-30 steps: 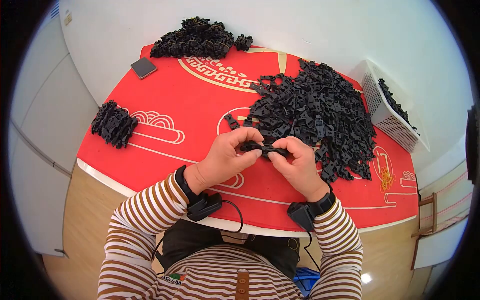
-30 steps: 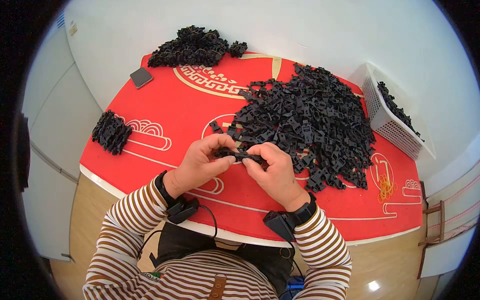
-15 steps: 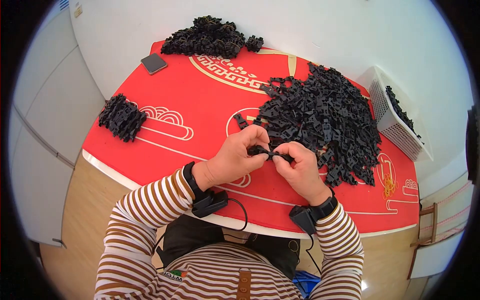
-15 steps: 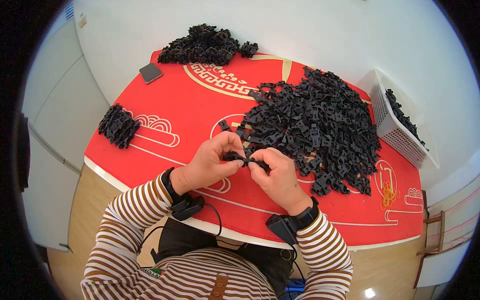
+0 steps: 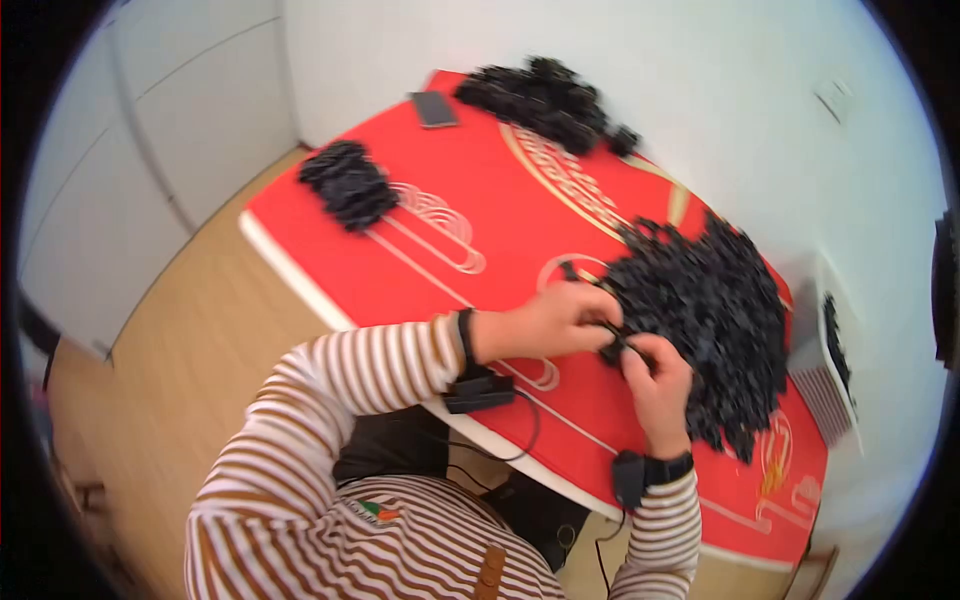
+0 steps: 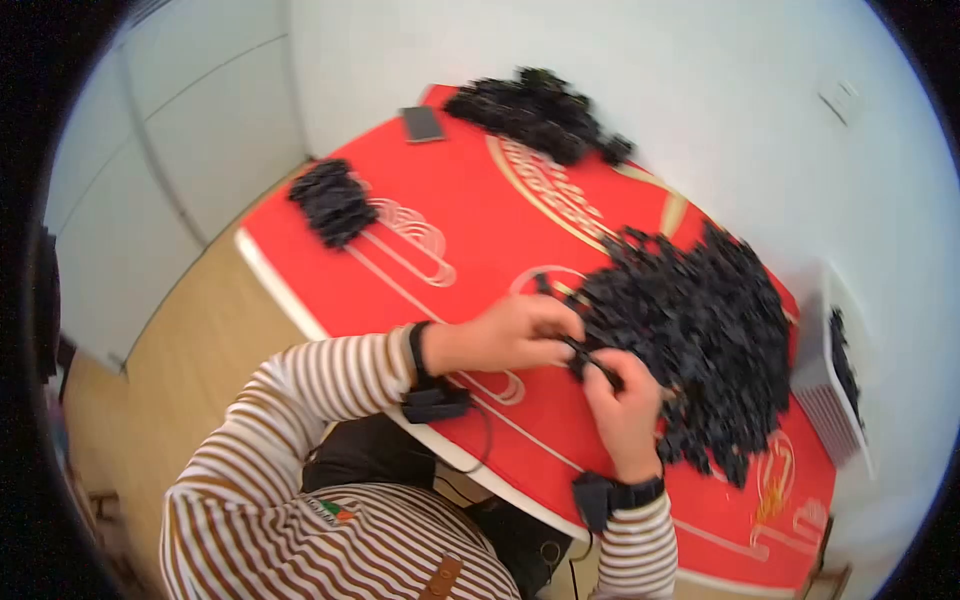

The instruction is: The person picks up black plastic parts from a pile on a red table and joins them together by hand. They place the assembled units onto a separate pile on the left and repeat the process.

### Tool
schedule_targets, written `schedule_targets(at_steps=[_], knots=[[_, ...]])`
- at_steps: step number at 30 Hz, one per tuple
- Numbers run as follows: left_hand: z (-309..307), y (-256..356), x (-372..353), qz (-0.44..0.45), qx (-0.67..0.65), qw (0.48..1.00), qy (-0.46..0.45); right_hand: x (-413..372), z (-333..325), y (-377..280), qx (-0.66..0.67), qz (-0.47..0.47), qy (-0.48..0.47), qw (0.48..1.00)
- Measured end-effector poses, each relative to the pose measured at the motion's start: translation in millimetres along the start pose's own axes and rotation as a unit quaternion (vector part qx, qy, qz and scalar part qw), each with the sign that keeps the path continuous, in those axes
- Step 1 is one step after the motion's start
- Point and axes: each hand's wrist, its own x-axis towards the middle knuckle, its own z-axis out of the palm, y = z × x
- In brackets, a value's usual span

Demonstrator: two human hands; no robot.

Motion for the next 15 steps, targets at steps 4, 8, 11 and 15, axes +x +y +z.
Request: schedule_targets(at_steps=[4,8,11,15], knots=[[3.8,-1.6,0.0,-0.012,-0.045,0.999,-0.005,-2.0,-0.4,-1.5,-0.022,-0.023,0.001,1.000],[2.3,-0.9,0.0,-0.045,-0.049,0.997,-0.030,-2.9,-2.6,0.9,-0.046,-0.039,-0.015,0.998],[4.5,-1.8,-1.1,-0.032,-0.047,0.998,-0.002,-2.2,2.6,10.7,0.009,-0.035,0.014,0.999],[8.5,-3.6,-5.2,-0.097,-0.133,0.986,0.004,-2.6,-0.9,4.0,0.061,0.022,0.011,0.998]])
